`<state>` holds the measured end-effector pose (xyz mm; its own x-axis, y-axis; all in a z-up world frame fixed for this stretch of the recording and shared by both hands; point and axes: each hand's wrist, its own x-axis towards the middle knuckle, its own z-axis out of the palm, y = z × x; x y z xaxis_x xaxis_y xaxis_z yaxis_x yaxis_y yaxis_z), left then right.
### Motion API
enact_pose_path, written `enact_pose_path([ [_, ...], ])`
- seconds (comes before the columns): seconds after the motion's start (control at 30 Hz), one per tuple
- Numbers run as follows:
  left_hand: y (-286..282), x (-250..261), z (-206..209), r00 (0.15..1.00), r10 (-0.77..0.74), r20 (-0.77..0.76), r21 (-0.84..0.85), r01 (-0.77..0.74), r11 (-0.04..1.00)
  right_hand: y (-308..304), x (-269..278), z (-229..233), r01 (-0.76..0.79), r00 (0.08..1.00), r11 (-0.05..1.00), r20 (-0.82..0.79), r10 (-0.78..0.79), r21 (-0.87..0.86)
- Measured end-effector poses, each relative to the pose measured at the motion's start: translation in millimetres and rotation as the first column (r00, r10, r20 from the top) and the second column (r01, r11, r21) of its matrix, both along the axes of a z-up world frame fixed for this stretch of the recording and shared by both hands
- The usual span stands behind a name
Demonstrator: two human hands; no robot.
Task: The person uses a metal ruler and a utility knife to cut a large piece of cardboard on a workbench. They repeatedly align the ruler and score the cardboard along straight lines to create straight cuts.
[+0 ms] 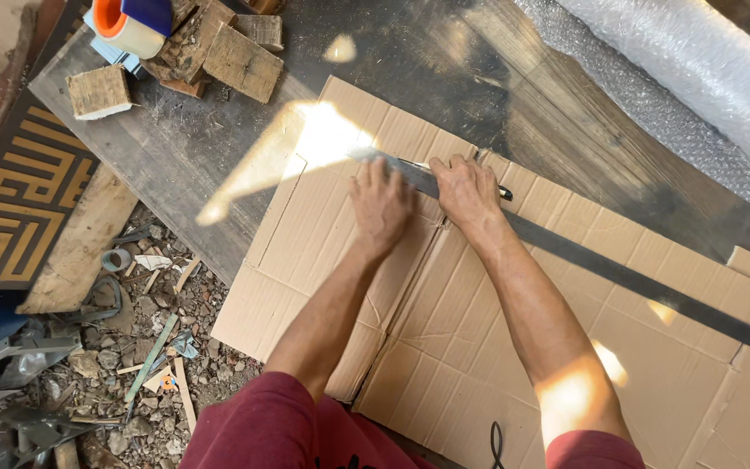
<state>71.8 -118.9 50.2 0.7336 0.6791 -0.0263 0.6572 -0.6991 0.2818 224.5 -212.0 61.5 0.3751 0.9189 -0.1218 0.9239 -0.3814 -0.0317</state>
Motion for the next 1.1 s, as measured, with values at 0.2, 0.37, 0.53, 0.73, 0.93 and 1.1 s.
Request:
enact_pose_path([
  [0.2,-29.4,5.0,-42.0,0.997,-0.082,-0.008,-0.060,0.081,0.995,-2.3,-7.6,-0.7,-0.016,0.999,0.998,0.049,0.013,0.066],
  [0.37,-32.2,10.3,11.8,0.993,-0.064,-0.098,-0.120,0.052,0.991,-20.2,2.0,0.9,-0.020,0.999,0.999,0.048,0.017,0.045],
  [0.53,-42.4,17.7,33.6,0.994,-0.028,-0.104,-0.194,0.007,0.981,-54.7,15.9,5.5,0.005,1.000,1.000,-0.002,-0.005,-0.013],
  [0.73,-49.8,23.2,47.7,0.989,0.006,-0.147,-0.199,-0.036,0.979,-89.4,25.3,19.9,0.006,1.000,0.999,-0.016,-0.006,-0.042],
  [0.93,-50.5,28.2,52.7,0.988,0.012,-0.157,-0.234,-0.049,0.971,-111.8,36.3,16.0,0.013,1.000,0.998,0.002,-0.013,-0.066],
  [1.1,-54.1,28.5,54.1,0.981,0.013,-0.195,-0.231,-0.059,0.971,-122.0,36.4,13.1,0.010,1.000,0.999,0.013,-0.009,-0.046],
])
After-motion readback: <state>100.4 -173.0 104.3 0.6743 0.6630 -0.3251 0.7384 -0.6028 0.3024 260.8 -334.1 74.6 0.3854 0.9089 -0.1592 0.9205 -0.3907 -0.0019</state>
